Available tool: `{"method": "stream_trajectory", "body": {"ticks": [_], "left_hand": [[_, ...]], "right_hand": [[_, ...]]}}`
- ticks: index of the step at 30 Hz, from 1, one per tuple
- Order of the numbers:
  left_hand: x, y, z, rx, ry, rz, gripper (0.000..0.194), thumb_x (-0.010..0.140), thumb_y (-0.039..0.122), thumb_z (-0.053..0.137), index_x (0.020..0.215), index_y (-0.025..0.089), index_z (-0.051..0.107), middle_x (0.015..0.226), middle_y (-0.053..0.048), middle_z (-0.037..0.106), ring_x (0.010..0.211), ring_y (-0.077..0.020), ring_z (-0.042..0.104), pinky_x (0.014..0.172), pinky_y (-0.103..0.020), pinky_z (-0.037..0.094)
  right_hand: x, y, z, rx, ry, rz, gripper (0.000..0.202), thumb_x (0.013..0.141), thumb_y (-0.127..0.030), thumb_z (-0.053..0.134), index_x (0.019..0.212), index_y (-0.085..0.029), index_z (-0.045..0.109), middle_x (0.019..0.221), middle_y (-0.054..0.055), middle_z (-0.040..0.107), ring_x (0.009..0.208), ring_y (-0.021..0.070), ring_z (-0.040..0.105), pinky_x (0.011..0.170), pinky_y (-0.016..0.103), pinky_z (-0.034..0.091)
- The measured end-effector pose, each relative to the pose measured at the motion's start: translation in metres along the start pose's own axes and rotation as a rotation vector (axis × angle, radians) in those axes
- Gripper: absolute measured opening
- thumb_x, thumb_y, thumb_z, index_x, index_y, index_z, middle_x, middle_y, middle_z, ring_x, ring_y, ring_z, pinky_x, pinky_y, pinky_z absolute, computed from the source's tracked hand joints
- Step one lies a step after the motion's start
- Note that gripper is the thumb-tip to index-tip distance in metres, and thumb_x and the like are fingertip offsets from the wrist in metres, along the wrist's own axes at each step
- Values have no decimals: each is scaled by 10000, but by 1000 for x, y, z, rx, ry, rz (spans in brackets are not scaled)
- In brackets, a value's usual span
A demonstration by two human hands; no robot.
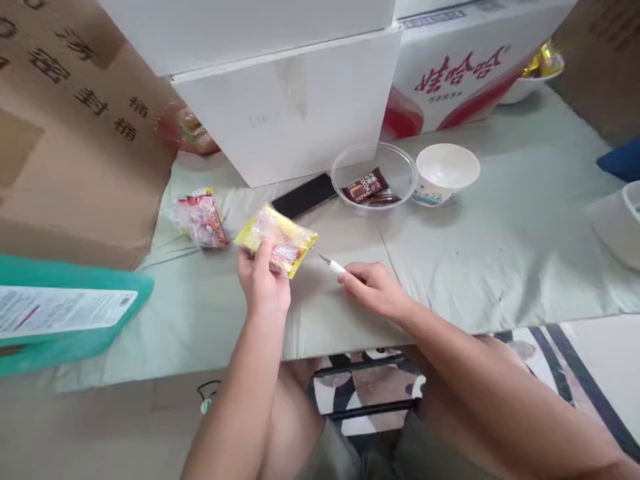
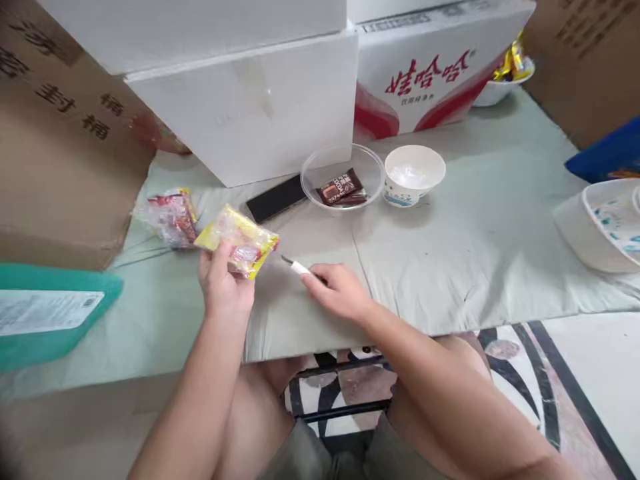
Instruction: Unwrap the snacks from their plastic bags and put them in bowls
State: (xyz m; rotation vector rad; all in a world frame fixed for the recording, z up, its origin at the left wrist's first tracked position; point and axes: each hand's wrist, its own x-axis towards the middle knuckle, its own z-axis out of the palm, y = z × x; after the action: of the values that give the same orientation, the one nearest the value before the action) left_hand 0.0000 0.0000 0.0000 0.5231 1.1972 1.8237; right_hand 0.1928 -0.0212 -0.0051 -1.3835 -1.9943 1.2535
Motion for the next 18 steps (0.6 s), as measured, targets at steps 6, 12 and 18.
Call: {"method": "stream_trajectory", "body": {"ticks": [6, 12, 18], "left_hand": [[-10, -24, 0, 139, -57, -211, 544, 566, 332, 881, 961, 229, 520, 1039, -37, 686, 924, -191, 684, 818, -330, 544], [-17, -28, -7, 607, -193, -20, 595, 687, 365, 820, 1169, 231, 497, 1223, -94, 630, 1142, -246, 640, 1010, -401, 497], [6, -22, -15, 923, -401, 250, 656, 716, 276, 763, 1316, 242, 500, 1428, -109, 558, 1372, -281, 505, 1153, -420, 391]], "right_hand": [[-8, 24, -33, -449, 295, 109, 350, 929, -460, 460, 805, -199, 656, 816, 72, 697, 705, 196, 573, 596, 305, 278], [-8, 45, -54, -667, 500, 185, 273, 908, -387, 545, 1012, -209, 724, 995, 104, 744, 831, 275, 649, 633, 347, 380], [-12, 35, -34, -515, 543, -344, 367, 912, -326, 551, 1238, -167, 610, 1204, 160, 689, 1121, 305, 634, 959, 443, 483]]}}
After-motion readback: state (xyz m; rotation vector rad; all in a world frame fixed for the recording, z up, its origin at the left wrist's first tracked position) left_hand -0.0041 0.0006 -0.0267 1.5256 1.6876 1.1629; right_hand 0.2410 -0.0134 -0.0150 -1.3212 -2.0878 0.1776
